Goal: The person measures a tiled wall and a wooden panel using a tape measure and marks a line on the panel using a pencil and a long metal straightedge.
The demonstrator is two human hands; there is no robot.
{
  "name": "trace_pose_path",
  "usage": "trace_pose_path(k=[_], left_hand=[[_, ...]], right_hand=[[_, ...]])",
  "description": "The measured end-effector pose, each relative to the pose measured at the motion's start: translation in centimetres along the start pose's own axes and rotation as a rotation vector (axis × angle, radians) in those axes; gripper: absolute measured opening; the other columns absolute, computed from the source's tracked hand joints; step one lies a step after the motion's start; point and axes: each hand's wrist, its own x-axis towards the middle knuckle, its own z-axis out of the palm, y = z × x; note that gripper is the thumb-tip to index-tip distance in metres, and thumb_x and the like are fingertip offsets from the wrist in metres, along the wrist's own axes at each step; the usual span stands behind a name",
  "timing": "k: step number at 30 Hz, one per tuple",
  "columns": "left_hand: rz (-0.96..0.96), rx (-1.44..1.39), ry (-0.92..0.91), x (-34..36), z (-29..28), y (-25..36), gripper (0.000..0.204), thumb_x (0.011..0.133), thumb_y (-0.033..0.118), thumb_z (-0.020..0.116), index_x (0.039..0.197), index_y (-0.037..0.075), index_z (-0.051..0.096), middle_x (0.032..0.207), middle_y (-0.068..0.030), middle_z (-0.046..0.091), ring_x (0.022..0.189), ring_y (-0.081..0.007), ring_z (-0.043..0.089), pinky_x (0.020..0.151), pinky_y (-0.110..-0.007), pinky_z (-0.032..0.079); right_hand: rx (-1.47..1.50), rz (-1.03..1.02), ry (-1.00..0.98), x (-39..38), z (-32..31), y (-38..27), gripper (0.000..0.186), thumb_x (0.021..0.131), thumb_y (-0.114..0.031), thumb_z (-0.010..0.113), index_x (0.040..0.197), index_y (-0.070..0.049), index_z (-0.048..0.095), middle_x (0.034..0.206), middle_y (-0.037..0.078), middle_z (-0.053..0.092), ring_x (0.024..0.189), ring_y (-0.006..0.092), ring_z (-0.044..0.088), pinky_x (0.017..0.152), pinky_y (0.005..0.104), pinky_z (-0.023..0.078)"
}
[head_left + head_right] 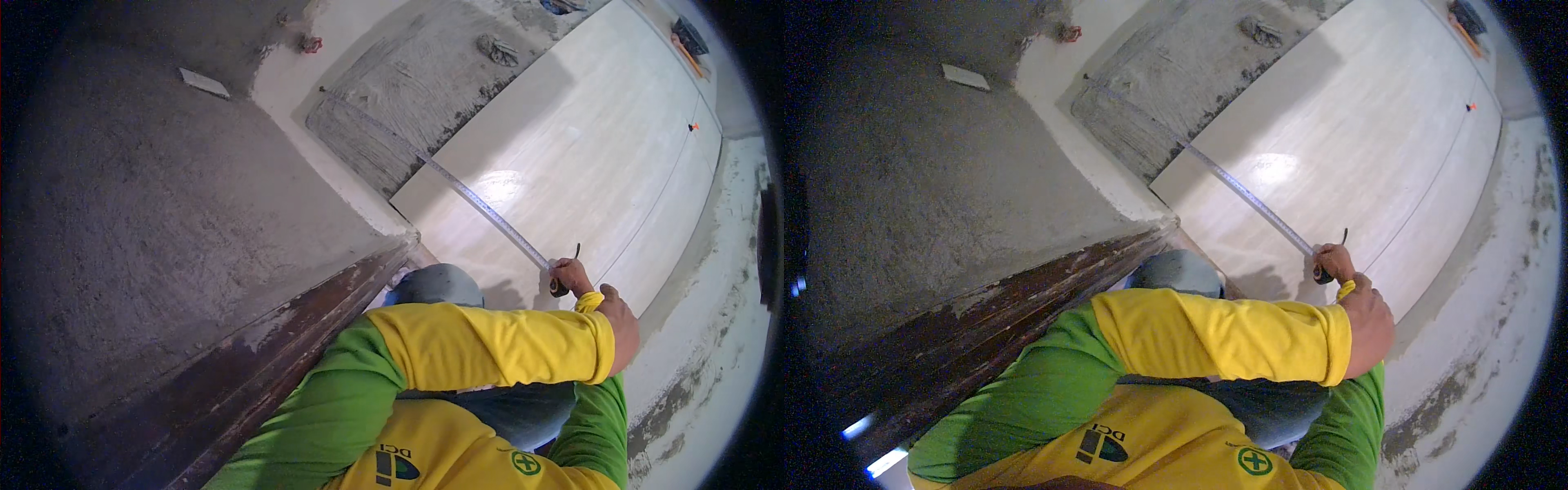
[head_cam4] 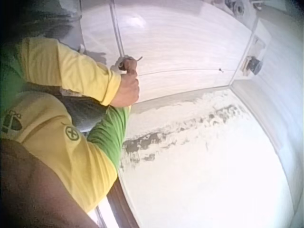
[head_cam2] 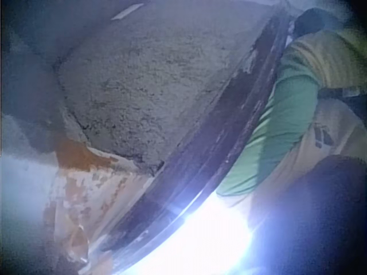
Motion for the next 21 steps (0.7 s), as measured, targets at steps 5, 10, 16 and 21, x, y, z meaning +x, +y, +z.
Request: trace_pose_path(k=[5, 10, 16, 21], left_hand=[[0.0, -0.002, 0.113, -0.2, 0.9, 0.5, 0.029, 0.084, 0.02, 0.056, 0.103, 0.003, 0.069, 0.102, -0.0147, 0.068, 0.098, -0.0297, 0.062, 0.095, -0.055, 0.037], [0.016, 0.003, 0.12, -0.1, 1.9, 1.5, 0.03, 0.083, 0.019, 0.055, 0.1, 0.0, 0.069, 0.097, -0.0161, 0.068, 0.096, -0.0305, 0.062, 0.095, -0.057, 0.036], [0.053, -0.011, 0.155, -0.6, 2.4, 2.3, 0.033, 0.086, 0.02, 0.052, 0.105, -0.003, 0.067, 0.103, -0.0209, 0.067, 0.102, -0.0353, 0.06, 0.098, -0.061, 0.033], [0.064, 0.027, 0.221, -0.8, 2.9, 2.3, 0.034, 0.086, 0.019, 0.051, 0.104, -0.005, 0.066, 0.099, -0.0237, 0.066, 0.097, -0.0371, 0.061, 0.096, -0.061, 0.036]], right_hand=[[0.118, 0.04, -0.053, -1.4, 0.8, -0.2, 0.008, 0.075, -0.01, 0.068, 0.074, -0.002, 0.066, 0.067, 0.004, 0.065, 0.058, 0.0141, 0.06, 0.056, 0.0292, 0.05], [-0.142, -0.054, 0.024, -1.6, 3.1, -0.2, 0.011, 0.076, -0.011, 0.068, 0.076, -0.001, 0.067, 0.063, 0.005, 0.064, 0.054, 0.0143, 0.06, 0.052, 0.0293, 0.049], [-0.161, -0.023, 0.062, -2.4, 5.1, 0.5, 0.015, 0.074, -0.016, 0.064, 0.078, -0.003, 0.069, 0.066, 0.012, 0.066, 0.059, 0.0233, 0.062, 0.059, 0.0343, 0.051], [-0.064, -0.003, 0.052, -2.8, 5.9, 0.2, 0.013, 0.072, -0.012, 0.065, 0.078, -0.003, 0.07, 0.067, 0.011, 0.067, 0.058, 0.0218, 0.062, 0.057, 0.033, 0.05]])
